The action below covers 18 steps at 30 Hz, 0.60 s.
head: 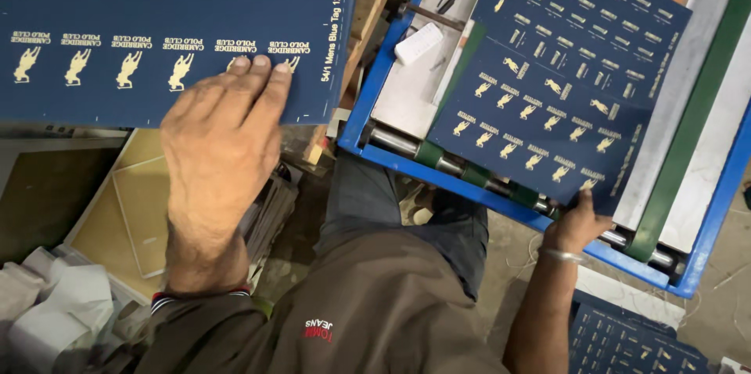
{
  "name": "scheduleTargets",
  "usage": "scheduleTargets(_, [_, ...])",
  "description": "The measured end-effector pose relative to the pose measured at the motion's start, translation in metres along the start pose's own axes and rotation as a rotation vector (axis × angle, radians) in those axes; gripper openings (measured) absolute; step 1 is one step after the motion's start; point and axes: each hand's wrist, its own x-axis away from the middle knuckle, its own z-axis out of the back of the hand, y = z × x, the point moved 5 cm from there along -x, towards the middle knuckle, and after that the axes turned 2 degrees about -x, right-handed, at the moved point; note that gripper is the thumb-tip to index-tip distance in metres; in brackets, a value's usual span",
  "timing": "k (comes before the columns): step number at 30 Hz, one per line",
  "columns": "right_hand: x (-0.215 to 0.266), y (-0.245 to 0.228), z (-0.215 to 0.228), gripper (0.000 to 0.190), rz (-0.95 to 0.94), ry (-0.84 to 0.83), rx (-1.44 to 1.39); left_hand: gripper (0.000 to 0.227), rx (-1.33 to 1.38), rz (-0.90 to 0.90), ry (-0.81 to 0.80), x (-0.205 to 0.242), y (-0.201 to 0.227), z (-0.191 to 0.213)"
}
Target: The person repeatedly picks up blue printed sheets from a stack, places them onto a blue roller machine, and pushes them through the rollers. The person then collects the processed sheets and stacks them on the right side of the frame.
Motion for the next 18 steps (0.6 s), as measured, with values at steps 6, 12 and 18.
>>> scheduleTargets(6, [0.045, 0.012, 0.041, 0.029, -0.082, 0.001, 0.088, 0.054, -0.066, 0.005, 0.062, -0.007, 0.007, 0.006])
scheduleTargets(12, [0.095, 0.007, 0.056, 0.029, -0.092, 0.022, 0.051, 0.051, -0.079, 0.020, 0.028, 0.000, -0.003, -0.004])
scheduleTargets(18, [0.095, 0.010, 0.055, 0.019, -0.111, 0.032, 0.054, 0.060, -0.037, 0.045, -0.005, 0.001, -0.008, -0.006])
